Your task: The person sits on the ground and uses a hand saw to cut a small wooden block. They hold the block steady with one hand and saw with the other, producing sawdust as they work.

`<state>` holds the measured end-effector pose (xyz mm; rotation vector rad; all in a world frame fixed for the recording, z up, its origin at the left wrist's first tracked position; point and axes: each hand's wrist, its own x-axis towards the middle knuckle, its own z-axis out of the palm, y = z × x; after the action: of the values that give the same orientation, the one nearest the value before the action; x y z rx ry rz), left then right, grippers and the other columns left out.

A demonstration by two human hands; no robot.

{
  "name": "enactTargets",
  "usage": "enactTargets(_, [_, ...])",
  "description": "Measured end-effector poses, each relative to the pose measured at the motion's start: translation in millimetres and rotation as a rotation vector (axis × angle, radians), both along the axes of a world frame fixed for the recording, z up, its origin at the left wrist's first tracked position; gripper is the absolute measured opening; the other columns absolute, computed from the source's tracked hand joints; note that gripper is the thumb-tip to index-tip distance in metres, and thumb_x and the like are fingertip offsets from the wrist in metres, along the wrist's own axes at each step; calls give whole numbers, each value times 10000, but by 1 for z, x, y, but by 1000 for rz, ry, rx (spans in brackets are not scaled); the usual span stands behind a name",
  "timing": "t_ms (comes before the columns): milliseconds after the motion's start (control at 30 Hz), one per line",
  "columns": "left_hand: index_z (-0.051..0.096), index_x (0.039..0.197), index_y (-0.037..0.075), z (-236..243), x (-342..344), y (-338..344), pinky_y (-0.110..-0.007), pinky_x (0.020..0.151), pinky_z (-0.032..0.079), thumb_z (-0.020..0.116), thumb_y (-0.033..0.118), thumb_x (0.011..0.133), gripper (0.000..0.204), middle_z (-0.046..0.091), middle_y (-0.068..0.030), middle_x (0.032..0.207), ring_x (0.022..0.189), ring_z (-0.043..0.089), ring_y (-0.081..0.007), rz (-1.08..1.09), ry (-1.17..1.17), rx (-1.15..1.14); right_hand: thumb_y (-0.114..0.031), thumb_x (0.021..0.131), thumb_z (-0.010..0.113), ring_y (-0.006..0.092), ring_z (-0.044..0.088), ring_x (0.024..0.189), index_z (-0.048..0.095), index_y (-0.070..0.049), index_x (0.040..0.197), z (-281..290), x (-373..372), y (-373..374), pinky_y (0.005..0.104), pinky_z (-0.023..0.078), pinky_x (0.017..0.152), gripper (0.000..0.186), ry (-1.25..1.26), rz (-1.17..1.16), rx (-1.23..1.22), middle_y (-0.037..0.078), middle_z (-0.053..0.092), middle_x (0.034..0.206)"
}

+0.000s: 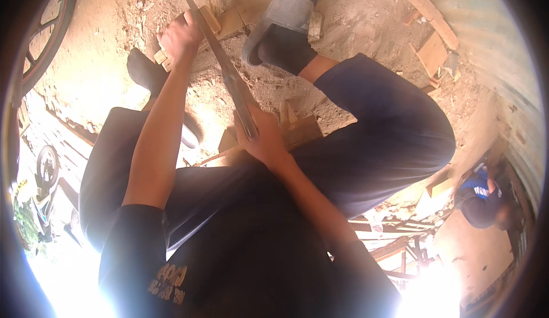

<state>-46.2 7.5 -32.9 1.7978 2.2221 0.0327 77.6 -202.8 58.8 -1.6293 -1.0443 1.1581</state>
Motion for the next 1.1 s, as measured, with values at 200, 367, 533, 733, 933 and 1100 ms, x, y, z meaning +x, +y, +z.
enactTargets(200, [673, 644, 14, 4, -1, 0, -478, 1065, 307, 296, 364, 905, 577, 618, -184, 597, 579, 588, -286, -38, 31, -53, -92, 911, 619, 118, 583, 559, 657, 10, 1003, -9, 2, 69, 299, 441, 529, 143, 101, 93, -88, 105, 595, 622])
enactTargets(367, [673, 643, 10, 5, -1, -9, -463, 1031, 320, 288, 386, 904, 598, 628, -188, 614, 601, 599, -278, -24, 36, 33, -101, 917, 610, 120, 578, 557, 646, -3, 1050, 2, -4, 3, 301, 441, 534, 168, -2, 44, -35, 95, 574, 603])
enactTargets(533, [698, 704, -37, 1, 0, -5, -477, 1054, 290, 305, 380, 894, 604, 667, -252, 703, 727, 649, -345, -39, 8, 1, -103, 916, 608, 144, 622, 571, 607, -8, 1255, -16, 0, 57, 294, 477, 563, 352, 15, 126, -104, 114, 593, 621])
enactTargets(733, [690, 717, -52, -2, -3, -5, -518, 1077, 273, 290, 384, 901, 620, 678, -262, 762, 755, 651, -362, -6, 1, -27, -104, 909, 629, 108, 581, 548, 656, 22, 1012, -6, 6, -10, 295, 452, 525, 166, -20, 96, -62, 101, 579, 614])
enactTargets(933, [684, 680, -2, 4, 2, -7, -514, 1056, 312, 282, 378, 898, 594, 656, -210, 664, 656, 631, -305, -38, 23, -66, -95, 908, 621, 122, 582, 542, 642, 36, 1020, -10, 2, 32, 300, 454, 528, 173, 40, 93, -142, 103, 579, 617])
enactTargets(1100, [610, 587, 61, 9, 2, 5, -517, 1067, 305, 274, 383, 897, 559, 588, -161, 565, 590, 578, -279, 27, -36, -84, -98, 915, 616, 99, 520, 521, 627, 21, 906, -6, 7, 13, 296, 415, 499, 120, -58, 69, -42, 74, 526, 575])
